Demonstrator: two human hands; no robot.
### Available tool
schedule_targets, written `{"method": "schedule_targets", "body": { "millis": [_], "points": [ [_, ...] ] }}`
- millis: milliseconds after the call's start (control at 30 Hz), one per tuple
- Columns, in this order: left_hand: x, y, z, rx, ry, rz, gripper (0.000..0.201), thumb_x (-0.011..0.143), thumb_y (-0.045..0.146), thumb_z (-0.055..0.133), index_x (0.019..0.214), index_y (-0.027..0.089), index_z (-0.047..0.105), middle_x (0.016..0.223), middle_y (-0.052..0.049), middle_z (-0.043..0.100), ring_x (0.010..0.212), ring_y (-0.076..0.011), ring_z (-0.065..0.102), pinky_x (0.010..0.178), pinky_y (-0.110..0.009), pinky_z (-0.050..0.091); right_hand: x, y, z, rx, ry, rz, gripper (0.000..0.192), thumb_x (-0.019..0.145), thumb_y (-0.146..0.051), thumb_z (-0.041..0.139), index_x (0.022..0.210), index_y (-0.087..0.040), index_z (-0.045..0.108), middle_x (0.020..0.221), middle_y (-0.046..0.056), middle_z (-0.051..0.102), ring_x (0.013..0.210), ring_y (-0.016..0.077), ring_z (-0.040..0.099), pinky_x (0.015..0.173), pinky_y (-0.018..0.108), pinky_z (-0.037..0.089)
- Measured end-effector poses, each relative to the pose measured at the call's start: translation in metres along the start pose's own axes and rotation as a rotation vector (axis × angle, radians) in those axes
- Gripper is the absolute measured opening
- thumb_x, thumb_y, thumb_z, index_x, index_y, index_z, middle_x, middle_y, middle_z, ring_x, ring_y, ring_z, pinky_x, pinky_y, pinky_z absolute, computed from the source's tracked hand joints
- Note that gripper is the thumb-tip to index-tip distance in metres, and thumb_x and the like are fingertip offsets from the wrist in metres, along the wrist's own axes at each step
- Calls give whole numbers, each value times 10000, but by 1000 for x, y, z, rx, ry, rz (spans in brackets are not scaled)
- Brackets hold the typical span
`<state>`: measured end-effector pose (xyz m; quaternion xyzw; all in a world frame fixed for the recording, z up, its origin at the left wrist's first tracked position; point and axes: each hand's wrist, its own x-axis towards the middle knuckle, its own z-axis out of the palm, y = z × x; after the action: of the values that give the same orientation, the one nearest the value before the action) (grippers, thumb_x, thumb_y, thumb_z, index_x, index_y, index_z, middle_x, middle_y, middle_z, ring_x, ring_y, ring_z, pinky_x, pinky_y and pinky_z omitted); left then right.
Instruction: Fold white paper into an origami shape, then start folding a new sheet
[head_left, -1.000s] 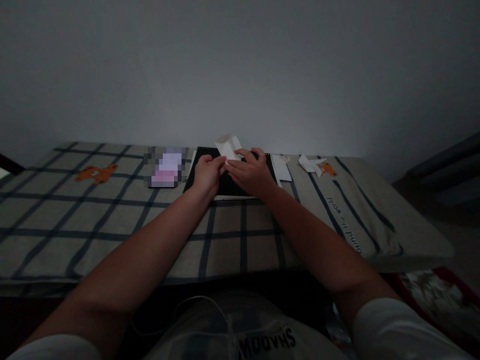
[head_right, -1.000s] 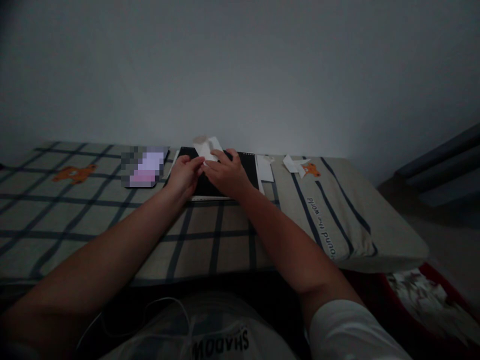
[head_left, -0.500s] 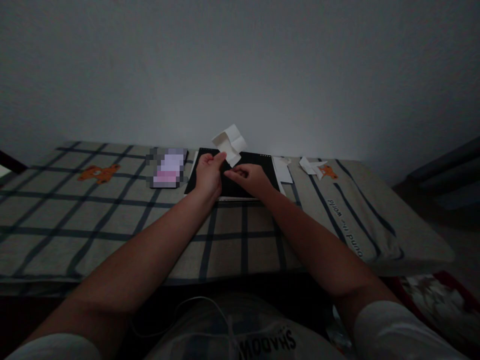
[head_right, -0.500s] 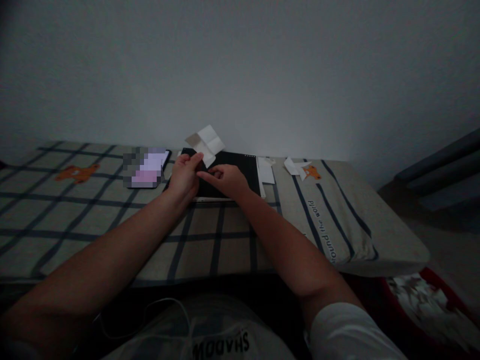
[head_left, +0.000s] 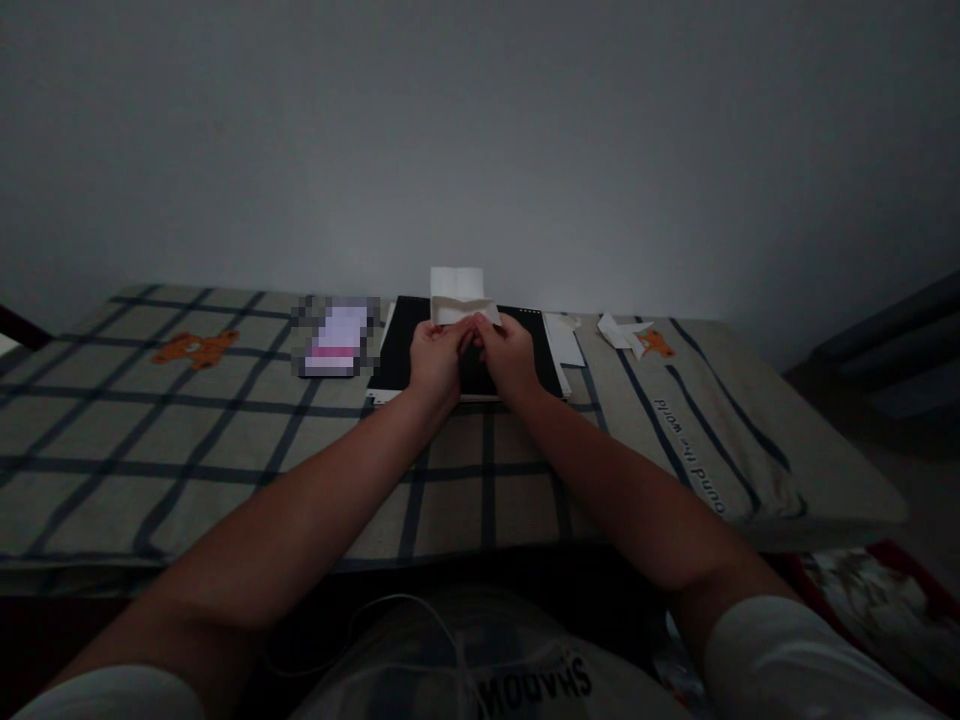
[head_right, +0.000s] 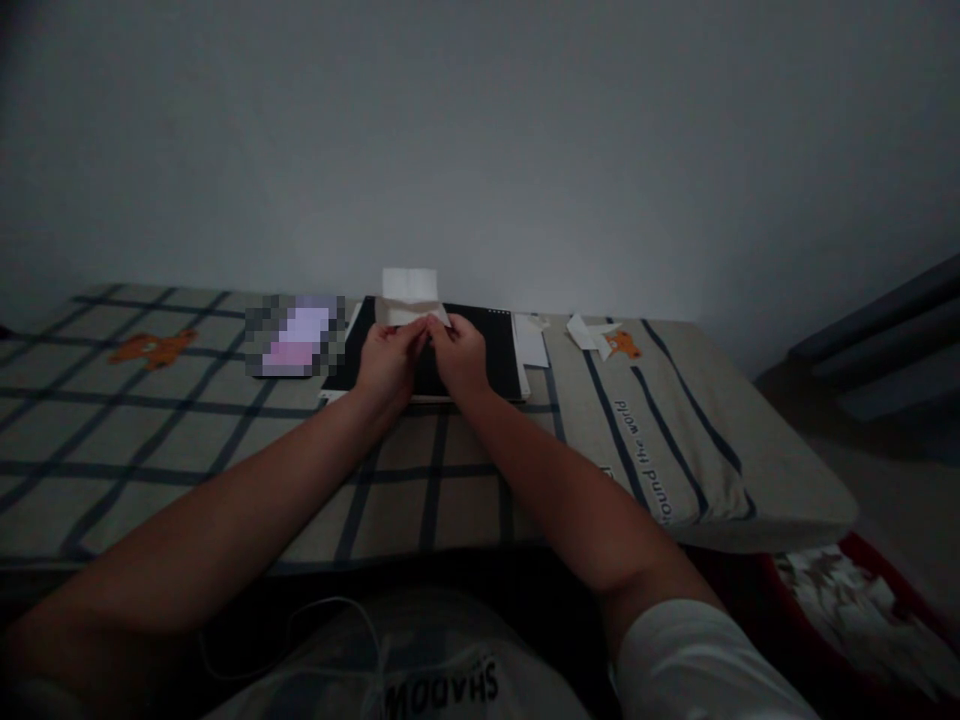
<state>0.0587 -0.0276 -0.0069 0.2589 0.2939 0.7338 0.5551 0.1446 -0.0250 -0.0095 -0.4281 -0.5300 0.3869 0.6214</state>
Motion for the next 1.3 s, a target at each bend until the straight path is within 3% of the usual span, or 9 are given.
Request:
{"method": "schedule_targets", "body": {
  "millis": [133,267,433,833,1033,1300],
  "points": [
    [-4,0,3,-43,46,-93,226,738,16,702,777,160,532,778,-25,688,755,-97,683,791,-213,550,1,-1,-1,-31,58,30,222,843,-395,610,808,-178,635,737,2,651,690,120,604,635,253,467],
    [-3,0,2,-59,77,-94,242,736,1,697,803,170,537,797,-8,695,775,-93,688,801,-208,554,2,-2,-1,-30,82,34,206,829,-376,620,807,-174,651,730,-4,652,667,110,594,622,243,460],
    [2,-1,-1,27,70,-80,300,690,31,743,826,177,519,756,12,673,675,-78,645,729,-210,521,3,4,0,-17,85,102,194,822,-368,619,809,-177,645,684,-17,621,613,102,560,563,228,428],
    [-5,-5,3,16,-10,-39,377,679,16,739,897,183,481,712,5,676,658,-106,644,741,-254,513,4,6,0,-69,124,31,346,821,-511,620,695,-207,514,647,-28,540,579,99,495,557,237,412],
    [-2,-6,2,21,-5,-75,369,679,5,721,891,193,484,770,5,678,674,-97,645,761,-248,503,6,7,1,-58,131,75,407,874,-592,507,760,-205,556,672,-1,571,595,114,536,550,242,416],
    [-5,-5,2,55,1,-96,373,717,15,715,930,195,467,798,-4,682,681,-101,664,755,-238,522,9,5,-4,-77,141,46,364,876,-555,517,787,-207,572,683,0,574,586,111,527,530,239,388]
  ]
}}
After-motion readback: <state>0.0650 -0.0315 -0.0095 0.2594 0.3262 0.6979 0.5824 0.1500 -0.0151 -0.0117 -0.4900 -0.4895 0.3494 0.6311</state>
